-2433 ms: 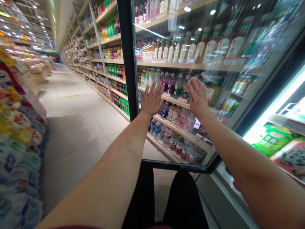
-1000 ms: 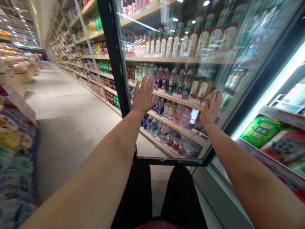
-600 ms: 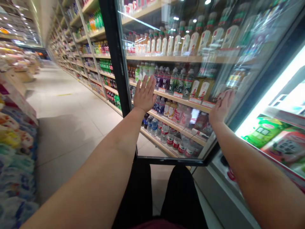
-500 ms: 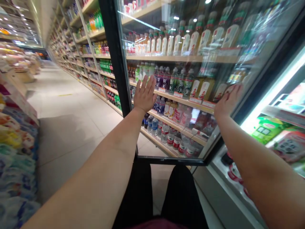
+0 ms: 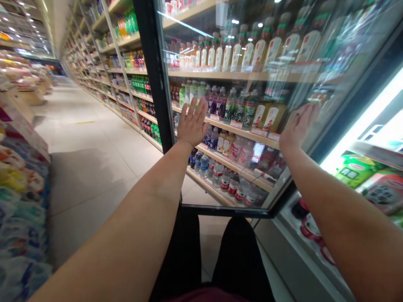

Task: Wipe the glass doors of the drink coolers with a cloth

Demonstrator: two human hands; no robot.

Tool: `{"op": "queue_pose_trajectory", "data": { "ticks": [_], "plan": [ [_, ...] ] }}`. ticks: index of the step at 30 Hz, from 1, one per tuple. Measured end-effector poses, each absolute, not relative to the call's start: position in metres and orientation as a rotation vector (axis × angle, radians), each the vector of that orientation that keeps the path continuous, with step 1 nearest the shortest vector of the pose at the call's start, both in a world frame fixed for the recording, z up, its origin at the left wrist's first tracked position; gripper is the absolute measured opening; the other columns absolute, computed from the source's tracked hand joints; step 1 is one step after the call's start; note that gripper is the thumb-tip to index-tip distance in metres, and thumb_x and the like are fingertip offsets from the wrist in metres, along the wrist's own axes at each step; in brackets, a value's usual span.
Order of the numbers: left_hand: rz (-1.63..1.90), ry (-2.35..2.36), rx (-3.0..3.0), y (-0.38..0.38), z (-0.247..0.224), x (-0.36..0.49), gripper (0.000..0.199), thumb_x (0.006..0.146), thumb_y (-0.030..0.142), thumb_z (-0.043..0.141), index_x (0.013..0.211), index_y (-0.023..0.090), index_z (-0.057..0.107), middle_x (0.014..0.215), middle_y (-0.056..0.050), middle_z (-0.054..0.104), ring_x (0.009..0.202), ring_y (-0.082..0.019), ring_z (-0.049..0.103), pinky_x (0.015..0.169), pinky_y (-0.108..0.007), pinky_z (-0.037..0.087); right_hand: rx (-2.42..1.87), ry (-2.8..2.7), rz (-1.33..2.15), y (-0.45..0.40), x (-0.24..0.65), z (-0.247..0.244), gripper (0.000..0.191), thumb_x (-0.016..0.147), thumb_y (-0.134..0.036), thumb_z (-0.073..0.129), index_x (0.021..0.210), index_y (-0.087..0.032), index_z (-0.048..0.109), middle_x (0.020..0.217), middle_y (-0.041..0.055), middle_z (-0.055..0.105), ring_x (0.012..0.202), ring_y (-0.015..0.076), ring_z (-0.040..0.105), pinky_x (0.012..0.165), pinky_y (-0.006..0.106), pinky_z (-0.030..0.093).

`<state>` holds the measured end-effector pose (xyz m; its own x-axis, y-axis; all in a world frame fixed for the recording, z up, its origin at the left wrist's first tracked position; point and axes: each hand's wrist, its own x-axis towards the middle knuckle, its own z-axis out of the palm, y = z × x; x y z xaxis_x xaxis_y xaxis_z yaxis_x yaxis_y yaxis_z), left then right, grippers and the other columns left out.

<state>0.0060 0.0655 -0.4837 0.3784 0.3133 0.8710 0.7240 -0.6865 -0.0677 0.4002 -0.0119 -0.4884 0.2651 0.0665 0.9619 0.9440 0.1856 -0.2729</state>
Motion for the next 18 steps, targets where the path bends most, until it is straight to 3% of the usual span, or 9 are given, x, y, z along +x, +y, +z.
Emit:
{"op": "queue_pose_trajectory", "data": {
  "ticks": [3, 8, 11, 15, 18],
  "plan": [
    [-1.261, -0.885, -2.189, 0.066, -0.483, 0.006, 0.075, 0.098, 0.029, 0.053, 0.169, 0.019, 0.029, 0.174, -0.005, 0.025, 0.163, -0.028, 0.008, 0.136, -0.052, -0.002, -1.127, -1.375, -0.933, -0.006, 0.371, -0.476, 0.061, 0.11, -0.039, 0.024, 0.167, -0.017, 0.031, 0.174, 0.0094, 0.021, 0.163, 0.0305, 0.01, 0.133, 0.062, 0.01],
    [-1.288, -0.873, -2.202, 0.063, -0.482, 0.007, 0.074, 0.097, 0.028, 0.053, 0.168, 0.019, 0.031, 0.173, -0.005, 0.027, 0.163, -0.027, 0.008, 0.136, -0.051, -0.002, -1.112, -1.436, -0.928, -0.008, 0.322, -0.512, 0.06, 0.11, -0.033, 0.021, 0.169, -0.024, 0.026, 0.174, 0.0058, 0.022, 0.164, 0.0262, 0.009, 0.132, 0.062, 0.016],
    [-1.282, -0.874, -2.209, 0.064, -0.482, 0.007, 0.074, 0.097, 0.028, 0.053, 0.168, 0.02, 0.031, 0.173, -0.004, 0.028, 0.163, -0.027, 0.008, 0.136, -0.052, -0.001, -1.158, -1.37, -0.917, 0.005, 0.316, -0.493, 0.06, 0.112, -0.036, 0.017, 0.169, -0.02, 0.025, 0.175, 0.0064, 0.019, 0.164, 0.029, 0.007, 0.132, 0.064, 0.014],
    [-1.267, -0.89, -2.209, 0.065, -0.483, 0.006, 0.072, 0.099, 0.029, 0.051, 0.168, 0.019, 0.032, 0.174, -0.006, 0.026, 0.163, -0.028, 0.007, 0.136, -0.052, -0.002, -1.204, -1.386, -0.922, 0.017, 0.315, -0.451, 0.06, 0.114, -0.039, 0.014, 0.168, -0.016, 0.026, 0.176, 0.0056, 0.018, 0.163, 0.0288, 0.004, 0.135, 0.056, 0.008],
    [-1.244, -0.884, -2.196, 0.065, -0.483, 0.007, 0.071, 0.099, 0.029, 0.051, 0.167, 0.015, 0.033, 0.174, -0.007, 0.026, 0.163, -0.029, 0.007, 0.136, -0.052, -0.002, -1.178, -1.469, -0.931, 0.007, 0.302, -0.471, 0.057, 0.113, -0.033, 0.017, 0.169, -0.022, 0.024, 0.176, 0.0028, 0.017, 0.164, 0.0247, 0.004, 0.135, 0.057, 0.011]
  ]
}}
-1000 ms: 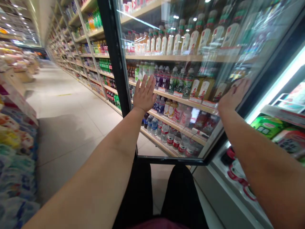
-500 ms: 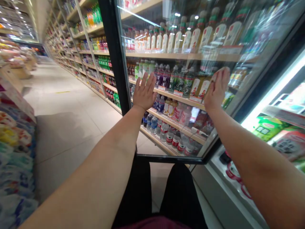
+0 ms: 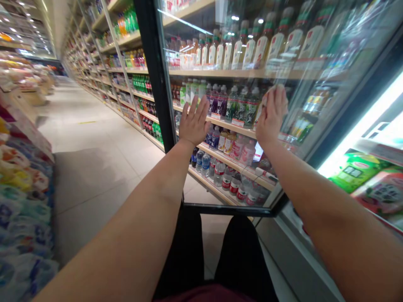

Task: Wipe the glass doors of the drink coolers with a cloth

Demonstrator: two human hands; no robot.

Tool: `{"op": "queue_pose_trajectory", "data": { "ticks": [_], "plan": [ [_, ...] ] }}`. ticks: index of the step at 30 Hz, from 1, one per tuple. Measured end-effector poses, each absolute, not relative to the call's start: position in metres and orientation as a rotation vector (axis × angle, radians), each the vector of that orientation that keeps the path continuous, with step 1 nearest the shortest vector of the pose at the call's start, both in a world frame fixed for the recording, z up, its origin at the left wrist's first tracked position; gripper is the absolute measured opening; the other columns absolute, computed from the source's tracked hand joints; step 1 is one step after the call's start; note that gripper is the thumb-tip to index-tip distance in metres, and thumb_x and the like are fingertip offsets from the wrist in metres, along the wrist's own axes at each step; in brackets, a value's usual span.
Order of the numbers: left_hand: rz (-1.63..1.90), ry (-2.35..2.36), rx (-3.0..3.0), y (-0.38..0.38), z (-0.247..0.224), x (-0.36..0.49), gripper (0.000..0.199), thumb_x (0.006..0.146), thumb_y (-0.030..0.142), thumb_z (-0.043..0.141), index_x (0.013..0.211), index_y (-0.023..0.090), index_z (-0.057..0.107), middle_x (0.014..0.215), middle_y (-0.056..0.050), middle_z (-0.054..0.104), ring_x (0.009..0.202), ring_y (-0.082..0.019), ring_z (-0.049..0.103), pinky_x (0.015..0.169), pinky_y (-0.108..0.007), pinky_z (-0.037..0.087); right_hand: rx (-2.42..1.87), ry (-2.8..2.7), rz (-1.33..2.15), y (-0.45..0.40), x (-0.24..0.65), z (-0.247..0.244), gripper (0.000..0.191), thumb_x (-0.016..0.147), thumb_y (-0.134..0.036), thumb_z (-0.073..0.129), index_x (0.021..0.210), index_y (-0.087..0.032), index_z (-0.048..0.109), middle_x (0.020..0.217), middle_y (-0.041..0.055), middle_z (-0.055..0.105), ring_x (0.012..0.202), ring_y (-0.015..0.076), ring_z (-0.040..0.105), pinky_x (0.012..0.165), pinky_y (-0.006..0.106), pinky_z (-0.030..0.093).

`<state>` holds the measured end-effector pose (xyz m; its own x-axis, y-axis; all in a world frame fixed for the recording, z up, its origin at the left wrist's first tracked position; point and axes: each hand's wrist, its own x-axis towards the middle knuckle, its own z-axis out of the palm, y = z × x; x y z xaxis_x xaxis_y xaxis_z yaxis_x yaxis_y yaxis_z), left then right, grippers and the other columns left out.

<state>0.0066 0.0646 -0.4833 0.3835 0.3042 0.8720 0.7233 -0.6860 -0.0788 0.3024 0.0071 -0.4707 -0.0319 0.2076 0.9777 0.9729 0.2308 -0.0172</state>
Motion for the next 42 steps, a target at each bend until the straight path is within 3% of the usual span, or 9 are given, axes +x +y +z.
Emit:
{"op": "queue_pose_trajectory", "data": {
  "ticks": [4, 10, 18, 24, 30, 33, 37, 40, 42],
  "plan": [
    [-1.238, -0.883, -2.179, 0.063, -0.483, 0.007, 0.071, 0.1, 0.028, 0.05, 0.168, 0.017, 0.031, 0.174, -0.006, 0.026, 0.163, -0.027, 0.009, 0.136, -0.05, 0.0, -1.128, -1.577, -0.949, -0.007, 0.287, -0.518, 0.059, 0.11, -0.029, 0.022, 0.169, -0.032, 0.023, 0.173, 0.0003, 0.026, 0.164, 0.0208, 0.01, 0.132, 0.059, 0.021],
    [-1.24, -0.878, -2.157, 0.063, -0.484, 0.006, 0.07, 0.101, 0.03, 0.049, 0.168, 0.018, 0.031, 0.173, -0.006, 0.028, 0.163, -0.026, 0.01, 0.136, -0.048, -0.003, -1.113, -1.556, -0.978, 0.007, 0.287, -0.481, 0.056, 0.109, -0.026, 0.024, 0.163, -0.023, 0.038, 0.172, 0.0059, 0.03, 0.163, 0.018, 0.011, 0.134, 0.052, 0.017],
    [-1.209, -0.86, -2.111, 0.064, -0.486, 0.006, 0.068, 0.103, 0.03, 0.049, 0.167, 0.014, 0.033, 0.173, -0.008, 0.027, 0.163, -0.026, 0.01, 0.136, -0.047, -0.002, -1.074, -1.62, -0.955, -0.002, 0.27, -0.508, 0.053, 0.11, -0.03, 0.023, 0.159, -0.024, 0.044, 0.168, 0.0067, 0.037, 0.162, 0.0221, 0.018, 0.132, 0.055, 0.022],
    [-1.247, -0.875, -2.161, 0.062, -0.485, 0.006, 0.069, 0.102, 0.029, 0.05, 0.167, 0.016, 0.033, 0.173, -0.009, 0.027, 0.163, -0.027, 0.01, 0.136, -0.049, -0.001, -1.091, -1.646, -0.909, 0.008, 0.26, -0.49, 0.058, 0.106, -0.025, 0.027, 0.162, -0.022, 0.041, 0.171, 0.0065, 0.032, 0.163, 0.0244, 0.012, 0.134, 0.056, 0.014],
    [-1.228, -0.86, -2.137, 0.062, -0.486, 0.006, 0.069, 0.102, 0.027, 0.049, 0.167, 0.015, 0.032, 0.173, -0.009, 0.027, 0.163, -0.027, 0.011, 0.136, -0.05, 0.0, -1.11, -1.855, -0.875, -0.007, 0.252, -0.522, 0.058, 0.104, -0.023, 0.032, 0.16, -0.028, 0.045, 0.164, 0.0046, 0.046, 0.16, 0.0226, 0.025, 0.13, 0.056, 0.026],
    [-1.227, -0.861, -2.143, 0.063, -0.485, 0.005, 0.069, 0.102, 0.027, 0.05, 0.168, 0.016, 0.031, 0.173, -0.008, 0.027, 0.163, -0.027, 0.01, 0.136, -0.05, 0.0, -1.123, -1.873, -0.913, -0.005, 0.257, -0.501, 0.057, 0.105, -0.025, 0.03, 0.161, -0.026, 0.043, 0.166, 0.0045, 0.042, 0.161, 0.0236, 0.023, 0.13, 0.058, 0.026],
    [-1.23, -0.898, -2.186, 0.061, -0.483, 0.006, 0.069, 0.101, 0.029, 0.05, 0.167, 0.016, 0.034, 0.173, -0.008, 0.026, 0.163, -0.027, 0.009, 0.136, -0.049, -0.002, -1.139, -1.687, -0.979, 0.01, 0.272, -0.447, 0.059, 0.109, -0.032, 0.023, 0.167, -0.028, 0.03, 0.174, -0.0003, 0.026, 0.164, 0.0238, 0.011, 0.133, 0.057, 0.014],
    [-1.235, -0.919, -2.2, 0.059, -0.483, 0.007, 0.068, 0.102, 0.03, 0.05, 0.167, 0.015, 0.034, 0.173, -0.008, 0.025, 0.163, -0.027, 0.009, 0.136, -0.05, -0.002, -1.147, -1.638, -1.015, 0.017, 0.28, -0.429, 0.06, 0.109, -0.036, 0.022, 0.168, -0.039, 0.023, 0.173, -0.008, 0.027, 0.164, 0.0216, 0.006, 0.134, 0.055, 0.008],
    [-1.236, -0.916, -2.197, 0.058, -0.483, 0.007, 0.068, 0.102, 0.031, 0.049, 0.166, 0.014, 0.035, 0.173, -0.008, 0.024, 0.163, -0.027, 0.008, 0.136, -0.051, -0.001, -1.157, -1.688, -1.049, 0.016, 0.283, -0.432, 0.061, 0.107, -0.037, 0.025, 0.168, -0.033, 0.026, 0.173, -0.0036, 0.029, 0.164, 0.0245, 0.006, 0.133, 0.058, 0.009]
  ]
}}
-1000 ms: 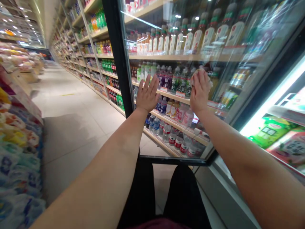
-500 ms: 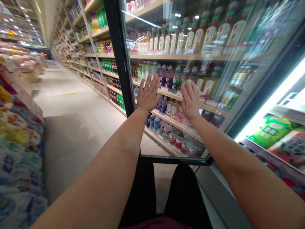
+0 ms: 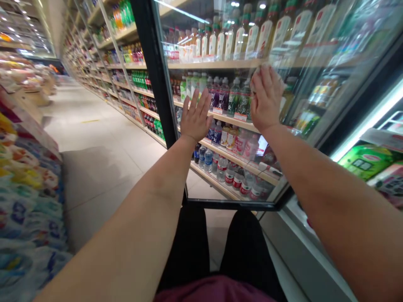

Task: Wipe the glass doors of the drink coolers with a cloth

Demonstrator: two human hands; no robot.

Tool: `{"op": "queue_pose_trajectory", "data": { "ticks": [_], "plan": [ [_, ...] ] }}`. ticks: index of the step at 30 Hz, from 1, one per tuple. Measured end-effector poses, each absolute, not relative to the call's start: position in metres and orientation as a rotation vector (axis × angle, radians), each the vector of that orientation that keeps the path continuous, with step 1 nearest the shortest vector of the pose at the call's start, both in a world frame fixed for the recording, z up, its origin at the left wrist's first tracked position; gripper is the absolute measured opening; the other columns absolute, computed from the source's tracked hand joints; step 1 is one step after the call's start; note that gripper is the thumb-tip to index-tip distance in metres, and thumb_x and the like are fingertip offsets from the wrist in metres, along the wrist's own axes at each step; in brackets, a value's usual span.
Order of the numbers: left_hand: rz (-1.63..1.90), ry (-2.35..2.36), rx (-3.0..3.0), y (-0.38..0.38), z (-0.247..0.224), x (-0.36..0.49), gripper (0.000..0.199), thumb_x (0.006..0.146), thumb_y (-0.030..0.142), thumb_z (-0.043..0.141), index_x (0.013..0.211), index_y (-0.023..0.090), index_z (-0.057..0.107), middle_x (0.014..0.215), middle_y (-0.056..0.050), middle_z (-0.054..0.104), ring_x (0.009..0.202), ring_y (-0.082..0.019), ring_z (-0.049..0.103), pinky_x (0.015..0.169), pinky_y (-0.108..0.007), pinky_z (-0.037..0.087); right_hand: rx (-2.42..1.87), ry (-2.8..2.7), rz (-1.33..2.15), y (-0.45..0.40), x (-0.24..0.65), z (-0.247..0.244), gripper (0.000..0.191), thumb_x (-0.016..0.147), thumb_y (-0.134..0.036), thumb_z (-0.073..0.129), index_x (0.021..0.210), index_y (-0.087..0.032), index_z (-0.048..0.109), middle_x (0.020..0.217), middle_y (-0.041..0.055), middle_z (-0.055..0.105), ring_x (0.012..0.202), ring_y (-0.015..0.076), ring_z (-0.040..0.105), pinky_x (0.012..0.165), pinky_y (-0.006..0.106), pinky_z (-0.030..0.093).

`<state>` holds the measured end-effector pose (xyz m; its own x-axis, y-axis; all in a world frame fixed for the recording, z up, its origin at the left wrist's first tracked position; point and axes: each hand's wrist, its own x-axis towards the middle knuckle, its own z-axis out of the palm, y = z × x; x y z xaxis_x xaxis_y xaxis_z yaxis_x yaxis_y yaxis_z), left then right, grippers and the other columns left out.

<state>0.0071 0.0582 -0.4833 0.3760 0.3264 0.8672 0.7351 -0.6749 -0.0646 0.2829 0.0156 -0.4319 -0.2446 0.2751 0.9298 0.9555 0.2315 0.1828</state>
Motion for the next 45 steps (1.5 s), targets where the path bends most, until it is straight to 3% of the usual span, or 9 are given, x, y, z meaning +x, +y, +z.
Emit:
{"op": "queue_pose_trajectory", "data": {
  "ticks": [4, 10, 17, 23, 27, 31, 36, 39, 45],
  "plan": [
    [-1.225, -0.919, -2.194, 0.053, -0.479, 0.002, 0.066, 0.103, 0.032, 0.047, 0.165, 0.015, 0.037, 0.173, -0.007, 0.026, 0.163, -0.025, 0.009, 0.136, -0.049, 0.002, -1.143, -1.746, -1.087, 0.013, 0.284, -0.446, 0.063, 0.102, -0.035, 0.033, 0.162, -0.018, 0.038, 0.172, 0.0084, 0.029, 0.163, 0.0298, 0.012, 0.131, 0.062, 0.015],
    [-1.291, -0.949, -2.248, 0.051, -0.447, 0.001, 0.066, 0.104, 0.041, 0.043, 0.168, 0.03, 0.032, 0.174, 0.008, 0.017, 0.162, -0.018, -0.005, 0.137, -0.044, -0.006, -1.127, -1.679, -1.164, 0.014, 0.282, -0.456, 0.059, 0.104, -0.031, 0.032, 0.161, -0.021, 0.038, 0.171, 0.0081, 0.033, 0.163, 0.0236, 0.012, 0.132, 0.057, 0.014],
    [-1.384, -0.991, -2.207, 0.064, -0.434, 0.021, 0.072, 0.101, 0.045, 0.04, 0.169, 0.033, 0.023, 0.17, 0.025, 0.003, 0.153, -0.004, -0.03, 0.129, -0.03, -0.026, -1.272, -1.748, -1.111, -0.006, 0.281, -0.51, 0.061, 0.103, -0.025, 0.032, 0.163, -0.025, 0.039, 0.17, 0.0041, 0.036, 0.163, 0.022, 0.015, 0.132, 0.053, 0.021],
    [-1.333, -1.052, -2.235, 0.057, -0.434, 0.018, 0.074, 0.098, 0.04, 0.04, 0.17, 0.036, 0.023, 0.17, 0.024, 0.002, 0.157, -0.007, -0.02, 0.132, -0.029, -0.02, -1.187, -1.971, -1.074, -0.017, 0.3, -0.504, 0.058, 0.101, -0.028, 0.038, 0.159, -0.024, 0.048, 0.166, 0.0043, 0.043, 0.16, 0.0251, 0.028, 0.131, 0.056, 0.022],
    [-1.332, -1.047, -2.242, 0.059, -0.434, 0.019, 0.074, 0.1, 0.049, 0.033, 0.17, 0.028, 0.021, 0.171, 0.024, 0.002, 0.154, -0.006, -0.03, 0.13, -0.03, -0.025, -1.171, -1.849, -1.036, -0.015, 0.327, -0.45, 0.062, 0.105, -0.034, 0.033, 0.165, -0.02, 0.036, 0.174, 0.0033, 0.026, 0.163, 0.0285, 0.015, 0.132, 0.057, 0.011],
    [-1.363, -1.015, -2.25, 0.061, -0.435, 0.019, 0.073, 0.1, 0.057, 0.036, 0.169, 0.036, 0.021, 0.169, 0.03, 0.009, 0.147, 0.001, -0.039, 0.129, -0.025, -0.027, -1.062, -1.583, -1.025, -0.001, 0.341, -0.414, 0.063, 0.108, -0.04, 0.027, 0.168, -0.022, 0.029, 0.176, -0.0022, 0.015, 0.163, 0.0291, 0.01, 0.13, 0.058, 0.005],
    [-1.323, -1.013, -2.211, 0.059, -0.435, 0.02, 0.07, 0.105, 0.049, 0.036, 0.17, 0.028, 0.02, 0.173, 0.023, 0.007, 0.155, -0.005, -0.03, 0.131, -0.03, -0.025, -1.064, -1.681, -1.028, 0.003, 0.312, -0.434, 0.06, 0.108, -0.045, 0.029, 0.166, -0.029, 0.033, 0.174, -0.0053, 0.023, 0.163, 0.0276, 0.01, 0.13, 0.059, 0.01],
    [-1.351, -1.008, -2.228, 0.06, -0.435, 0.02, 0.07, 0.104, 0.05, 0.036, 0.17, 0.033, 0.02, 0.171, 0.026, 0.013, 0.153, -0.002, -0.032, 0.131, -0.029, -0.025, -1.154, -1.826, -1.008, -0.002, 0.29, -0.453, 0.06, 0.109, -0.049, 0.028, 0.163, -0.027, 0.04, 0.172, -0.0006, 0.031, 0.162, 0.0294, 0.016, 0.13, 0.064, 0.015],
    [-1.317, -1.014, -2.179, 0.063, -0.437, 0.021, 0.07, 0.103, 0.043, 0.037, 0.17, 0.027, 0.02, 0.172, 0.023, 0.002, 0.151, 0.0, -0.034, 0.129, -0.028, -0.027, -1.215, -1.952, -0.943, -0.011, 0.273, -0.474, 0.053, 0.109, -0.039, 0.034, 0.161, -0.038, 0.043, 0.169, -0.0064, 0.036, 0.161, 0.026, 0.024, 0.132, 0.061, 0.017]
  ]
}}
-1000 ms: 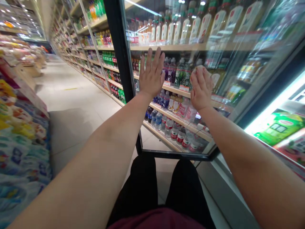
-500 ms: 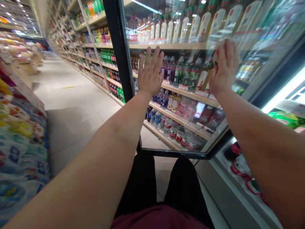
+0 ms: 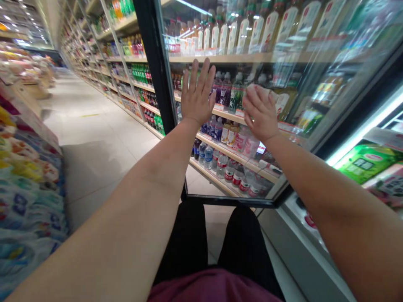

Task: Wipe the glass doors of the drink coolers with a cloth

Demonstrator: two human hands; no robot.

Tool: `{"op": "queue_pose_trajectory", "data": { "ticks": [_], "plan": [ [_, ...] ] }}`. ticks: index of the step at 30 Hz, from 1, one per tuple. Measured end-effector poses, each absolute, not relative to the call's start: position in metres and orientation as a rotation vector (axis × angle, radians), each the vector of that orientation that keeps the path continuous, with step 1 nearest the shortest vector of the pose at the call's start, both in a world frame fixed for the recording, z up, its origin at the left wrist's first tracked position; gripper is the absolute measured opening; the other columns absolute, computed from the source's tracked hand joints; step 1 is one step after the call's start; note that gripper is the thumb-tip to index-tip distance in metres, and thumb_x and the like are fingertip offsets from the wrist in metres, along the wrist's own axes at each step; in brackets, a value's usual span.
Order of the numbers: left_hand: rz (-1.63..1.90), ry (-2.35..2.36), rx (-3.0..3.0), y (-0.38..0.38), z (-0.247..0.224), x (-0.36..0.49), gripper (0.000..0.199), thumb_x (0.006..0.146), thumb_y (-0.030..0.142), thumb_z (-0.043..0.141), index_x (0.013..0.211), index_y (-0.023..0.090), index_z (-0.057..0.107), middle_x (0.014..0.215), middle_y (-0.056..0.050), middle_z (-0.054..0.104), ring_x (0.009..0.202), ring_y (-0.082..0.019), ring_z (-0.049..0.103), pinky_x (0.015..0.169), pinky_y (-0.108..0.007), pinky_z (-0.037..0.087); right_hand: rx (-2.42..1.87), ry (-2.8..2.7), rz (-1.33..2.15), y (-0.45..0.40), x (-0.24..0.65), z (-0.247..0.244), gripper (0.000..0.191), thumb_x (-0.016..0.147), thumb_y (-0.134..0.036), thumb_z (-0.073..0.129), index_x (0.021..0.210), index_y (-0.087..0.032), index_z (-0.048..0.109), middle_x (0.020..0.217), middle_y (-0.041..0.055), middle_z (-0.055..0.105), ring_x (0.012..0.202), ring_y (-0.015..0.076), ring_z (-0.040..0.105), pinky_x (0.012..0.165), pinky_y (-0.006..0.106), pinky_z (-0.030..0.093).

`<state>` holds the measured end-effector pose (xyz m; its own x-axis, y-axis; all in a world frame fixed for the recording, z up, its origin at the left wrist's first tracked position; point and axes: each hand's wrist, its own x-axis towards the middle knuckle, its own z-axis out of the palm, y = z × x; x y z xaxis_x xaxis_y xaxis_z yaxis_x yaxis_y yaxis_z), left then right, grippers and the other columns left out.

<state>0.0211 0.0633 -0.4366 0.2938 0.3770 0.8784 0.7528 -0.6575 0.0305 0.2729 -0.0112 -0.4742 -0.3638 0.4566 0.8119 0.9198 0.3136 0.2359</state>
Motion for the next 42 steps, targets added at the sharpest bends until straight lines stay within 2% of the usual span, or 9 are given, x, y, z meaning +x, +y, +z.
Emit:
{"op": "queue_pose_trajectory", "data": {
  "ticks": [4, 8, 13, 19, 22, 25, 32, 36, 42],
  "plan": [
    [-1.297, -1.04, -2.186, 0.059, -0.436, 0.021, 0.07, 0.103, 0.04, 0.036, 0.17, 0.026, 0.018, 0.171, 0.023, -0.002, 0.149, 0.0, -0.036, 0.126, -0.028, -0.03, -1.16, -2.285, -0.857, -0.019, 0.267, -0.483, 0.048, 0.107, -0.027, 0.038, 0.153, -0.03, 0.054, 0.164, -0.0028, 0.045, 0.158, 0.0243, 0.031, 0.131, 0.062, 0.022],
    [-1.28, -1.07, -2.164, 0.051, -0.434, 0.019, 0.069, 0.103, 0.039, 0.036, 0.17, 0.03, 0.024, 0.171, 0.021, 0.003, 0.153, -0.002, -0.026, 0.129, -0.024, -0.023, -1.097, -2.317, -0.805, -0.018, 0.271, -0.461, 0.043, 0.109, -0.03, 0.039, 0.149, -0.034, 0.056, 0.164, -0.0073, 0.045, 0.157, 0.0211, 0.033, 0.133, 0.054, 0.02],
    [-1.269, -1.079, -2.173, 0.045, -0.433, 0.019, 0.073, 0.101, 0.032, 0.042, 0.171, 0.024, 0.025, 0.174, 0.012, 0.008, 0.159, -0.015, -0.016, 0.131, -0.031, -0.021, -1.175, -1.853, -0.913, -0.01, 0.282, -0.427, 0.053, 0.112, -0.039, 0.029, 0.161, -0.023, 0.041, 0.172, 0.0002, 0.029, 0.162, 0.025, 0.017, 0.132, 0.061, 0.01],
    [-1.28, -1.064, -2.2, 0.045, -0.433, 0.019, 0.074, 0.1, 0.029, 0.044, 0.171, 0.022, 0.025, 0.175, 0.01, 0.009, 0.161, -0.019, -0.012, 0.133, -0.036, -0.019, -1.148, -1.729, -0.929, 0.0, 0.279, -0.437, 0.056, 0.109, -0.048, 0.022, 0.162, -0.035, 0.039, 0.171, -0.0108, 0.03, 0.163, 0.0223, 0.008, 0.133, 0.053, 0.006],
    [-1.326, -1.034, -2.236, 0.045, -0.432, 0.018, 0.073, 0.1, 0.032, 0.04, 0.171, 0.029, 0.025, 0.172, 0.018, 0.007, 0.16, -0.017, -0.013, 0.133, -0.035, -0.018, -1.161, -1.768, -0.958, -0.003, 0.273, -0.443, 0.058, 0.109, -0.038, 0.026, 0.165, -0.028, 0.036, 0.173, -0.0046, 0.025, 0.164, 0.0239, 0.008, 0.133, 0.059, 0.01],
    [-1.308, -1.064, -2.265, 0.044, -0.432, 0.018, 0.073, 0.1, 0.034, 0.039, 0.171, 0.026, 0.025, 0.172, 0.018, 0.005, 0.16, -0.018, -0.015, 0.134, -0.035, -0.019, -1.212, -1.836, -0.943, -0.01, 0.264, -0.45, 0.057, 0.108, -0.034, 0.031, 0.165, -0.027, 0.037, 0.173, 0.0001, 0.027, 0.164, 0.0272, 0.01, 0.132, 0.065, 0.012],
    [-1.376, -1.061, -2.284, 0.044, -0.432, 0.018, 0.072, 0.1, 0.041, 0.04, 0.17, 0.038, 0.023, 0.167, 0.03, 0.002, 0.155, -0.011, -0.024, 0.135, -0.032, -0.016, -1.183, -2.272, -0.866, -0.017, 0.247, -0.473, 0.057, 0.104, -0.026, 0.039, 0.161, -0.031, 0.044, 0.17, -0.0047, 0.035, 0.161, 0.0244, 0.022, 0.134, 0.059, 0.014],
    [-1.329, -1.082, -2.22, 0.045, -0.432, 0.018, 0.071, 0.101, 0.036, 0.041, 0.17, 0.034, 0.025, 0.169, 0.025, 0.004, 0.157, -0.009, -0.021, 0.133, -0.029, -0.018, -1.179, -2.357, -0.818, -0.017, 0.255, -0.453, 0.052, 0.107, -0.032, 0.037, 0.157, -0.035, 0.047, 0.169, -0.0111, 0.034, 0.161, 0.0206, 0.024, 0.135, 0.053, 0.014],
    [-1.225, -1.099, -2.182, 0.041, -0.431, 0.018, 0.073, 0.101, 0.028, 0.044, 0.171, 0.023, 0.024, 0.174, 0.012, 0.006, 0.16, -0.016, -0.014, 0.131, -0.03, -0.021, -1.136, -1.843, -0.94, 0.0, 0.275, -0.43, 0.055, 0.109, -0.037, 0.023, 0.161, -0.027, 0.04, 0.173, -0.0062, 0.022, 0.163, 0.0213, 0.009, 0.133, 0.055, 0.005]
  ]
}}
